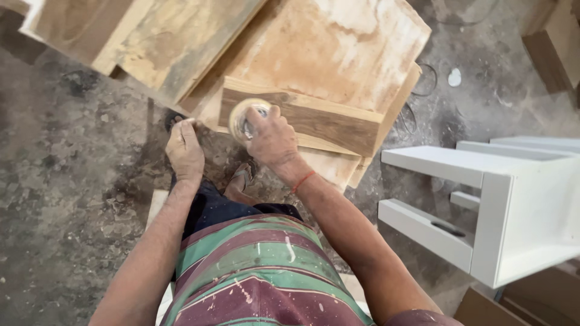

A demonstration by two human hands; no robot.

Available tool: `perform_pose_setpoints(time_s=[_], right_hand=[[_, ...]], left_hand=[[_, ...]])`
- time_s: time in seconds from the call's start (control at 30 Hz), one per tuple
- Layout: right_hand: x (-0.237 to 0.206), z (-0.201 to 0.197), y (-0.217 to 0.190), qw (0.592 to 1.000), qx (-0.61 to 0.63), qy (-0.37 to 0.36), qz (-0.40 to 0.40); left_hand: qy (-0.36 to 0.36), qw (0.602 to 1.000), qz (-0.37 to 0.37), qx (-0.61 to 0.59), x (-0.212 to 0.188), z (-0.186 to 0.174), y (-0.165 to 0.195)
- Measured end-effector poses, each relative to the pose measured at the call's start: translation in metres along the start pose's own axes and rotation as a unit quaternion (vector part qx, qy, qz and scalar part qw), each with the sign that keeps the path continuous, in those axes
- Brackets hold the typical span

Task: The person presses white wood filler into a knot hole on a wooden board by hand, then uses an orbital sander to sand the filled area and the board surface, steadying the board with the other hand.

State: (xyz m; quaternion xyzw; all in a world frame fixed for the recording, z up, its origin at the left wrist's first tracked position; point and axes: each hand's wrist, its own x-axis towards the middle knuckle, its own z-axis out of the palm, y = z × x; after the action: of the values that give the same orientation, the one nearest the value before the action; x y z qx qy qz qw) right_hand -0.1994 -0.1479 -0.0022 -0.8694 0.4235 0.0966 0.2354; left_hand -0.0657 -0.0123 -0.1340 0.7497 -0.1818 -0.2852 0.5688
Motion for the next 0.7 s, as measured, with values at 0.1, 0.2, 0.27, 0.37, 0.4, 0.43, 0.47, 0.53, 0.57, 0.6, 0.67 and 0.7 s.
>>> perform_pose_setpoints(time_s=[0.1, 0.2, 0.27, 0.37, 0.4, 0.43, 0.47, 0.53, 0.57, 0.6, 0.67, 0.7], right_hand=[[-0.02, -0.003, 0.032, 0.998, -0.003, 0.014, 0.053], [-0.038, -0.003, 0.068, 0.992, -0.015, 0.063, 0.107], [-0.046, -0.003, 0.095, 0.986, -0.012, 0.062, 0.154], [-0.062, -0.001, 0.138, 0.977, 0.005, 0.084, 0.194], [-0.067, 0.0, 0.154, 0.975, 0.012, 0.096, 0.201], [-0.07, 0.0, 0.168, 0.971, -0.008, 0.121, 0.207], [-0.075, 0.002, 0.182, 0.965, -0.027, 0.145, 0.215], [-0.087, 0.002, 0.207, 0.953, -0.042, 0.177, 0.242], [-0.091, -0.001, 0.22, 0.948, -0.039, 0.188, 0.255], [-0.092, -0.006, 0.232, 0.942, -0.037, 0.199, 0.266], [-0.093, -0.015, 0.246, 0.931, -0.047, 0.209, 0.295], [-0.092, -0.018, 0.249, 0.925, -0.053, 0.212, 0.31]], left_hand=[[-0.021, 0.974, 0.157, 0.163, 0.002, 0.018, 0.02], [-0.086, 0.909, 0.306, 0.271, 0.015, 0.048, 0.029], [-0.125, 0.856, 0.354, 0.355, 0.031, 0.073, 0.029], [-0.145, 0.832, 0.348, 0.407, 0.043, 0.092, 0.022], [-0.137, 0.828, 0.354, 0.412, 0.047, 0.094, 0.02], [-0.13, 0.824, 0.359, 0.417, 0.048, 0.095, 0.018], [-0.125, 0.82, 0.364, 0.423, 0.048, 0.096, 0.016], [-0.113, 0.87, 0.293, 0.381, 0.046, 0.096, 0.013], [-0.103, 0.892, 0.257, 0.359, 0.046, 0.097, 0.012], [-0.1, 0.89, 0.264, 0.358, 0.046, 0.098, 0.012], [-0.098, 0.887, 0.276, 0.357, 0.047, 0.1, 0.011], [-0.097, 0.886, 0.28, 0.356, 0.048, 0.1, 0.011]])
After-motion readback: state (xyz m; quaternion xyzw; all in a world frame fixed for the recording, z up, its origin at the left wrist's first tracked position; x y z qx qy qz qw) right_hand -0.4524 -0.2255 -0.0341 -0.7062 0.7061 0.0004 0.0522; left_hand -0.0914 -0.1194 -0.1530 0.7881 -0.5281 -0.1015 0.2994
